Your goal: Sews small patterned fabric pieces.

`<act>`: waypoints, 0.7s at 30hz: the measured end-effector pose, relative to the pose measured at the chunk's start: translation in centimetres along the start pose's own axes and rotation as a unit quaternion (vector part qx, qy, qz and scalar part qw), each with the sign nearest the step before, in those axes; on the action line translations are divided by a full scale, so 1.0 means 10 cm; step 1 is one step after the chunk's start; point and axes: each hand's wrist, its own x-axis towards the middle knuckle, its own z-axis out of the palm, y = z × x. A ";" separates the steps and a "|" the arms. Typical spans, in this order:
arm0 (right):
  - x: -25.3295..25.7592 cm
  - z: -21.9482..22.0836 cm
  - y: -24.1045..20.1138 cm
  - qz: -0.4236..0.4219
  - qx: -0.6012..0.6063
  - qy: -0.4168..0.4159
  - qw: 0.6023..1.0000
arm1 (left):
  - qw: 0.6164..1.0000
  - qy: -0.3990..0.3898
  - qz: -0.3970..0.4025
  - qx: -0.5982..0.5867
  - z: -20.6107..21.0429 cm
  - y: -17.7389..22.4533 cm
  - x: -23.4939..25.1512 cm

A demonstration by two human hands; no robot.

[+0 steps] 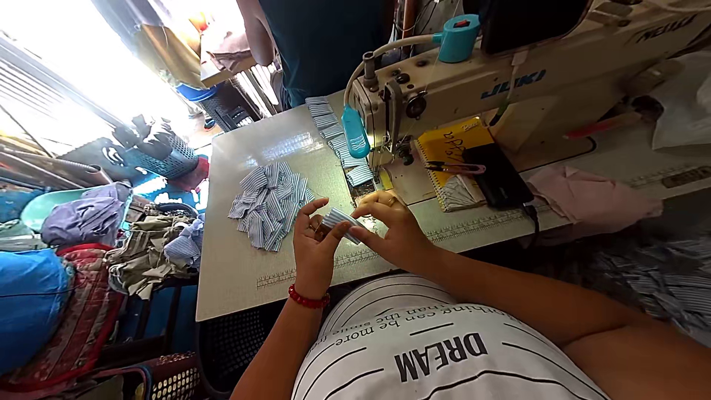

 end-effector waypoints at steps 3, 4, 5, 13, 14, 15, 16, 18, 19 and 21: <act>0.00 -0.01 -0.03 0.019 0.043 -0.021 0.999 | 0.999 -0.018 -0.013 -0.040 -0.01 0.00 0.01; 0.01 -0.02 -0.03 0.023 0.068 -0.025 0.997 | 0.999 -0.021 -0.007 -0.035 -0.01 -0.01 0.01; 0.02 -0.03 -0.03 0.025 0.089 -0.027 0.995 | 0.999 -0.021 0.004 -0.025 -0.01 -0.02 0.00; 0.03 -0.13 -0.08 0.061 0.048 -0.058 0.995 | 0.992 -0.038 0.030 0.119 0.00 -0.02 -0.02; 0.03 -0.14 -0.07 0.046 0.015 -0.063 0.997 | 0.991 -0.040 0.014 0.125 0.00 0.00 -0.01; 0.03 -0.15 -0.07 0.034 -0.007 -0.064 0.997 | 0.993 -0.035 0.000 0.115 0.01 0.03 -0.01; 0.03 -0.16 -0.06 0.033 -0.007 -0.063 0.997 | 0.995 -0.028 -0.010 0.095 0.02 0.04 0.00; 0.03 -0.17 -0.07 0.071 0.054 -0.064 0.994 | 0.998 -0.016 -0.017 0.053 0.05 0.04 0.00; 0.03 -0.17 -0.08 0.109 0.112 -0.068 0.985 | 0.999 -0.011 -0.015 0.036 0.06 0.03 0.00; 0.03 -0.15 -0.08 0.180 0.212 -0.057 0.959 | 1.000 0.001 -0.019 0.012 0.10 0.01 0.01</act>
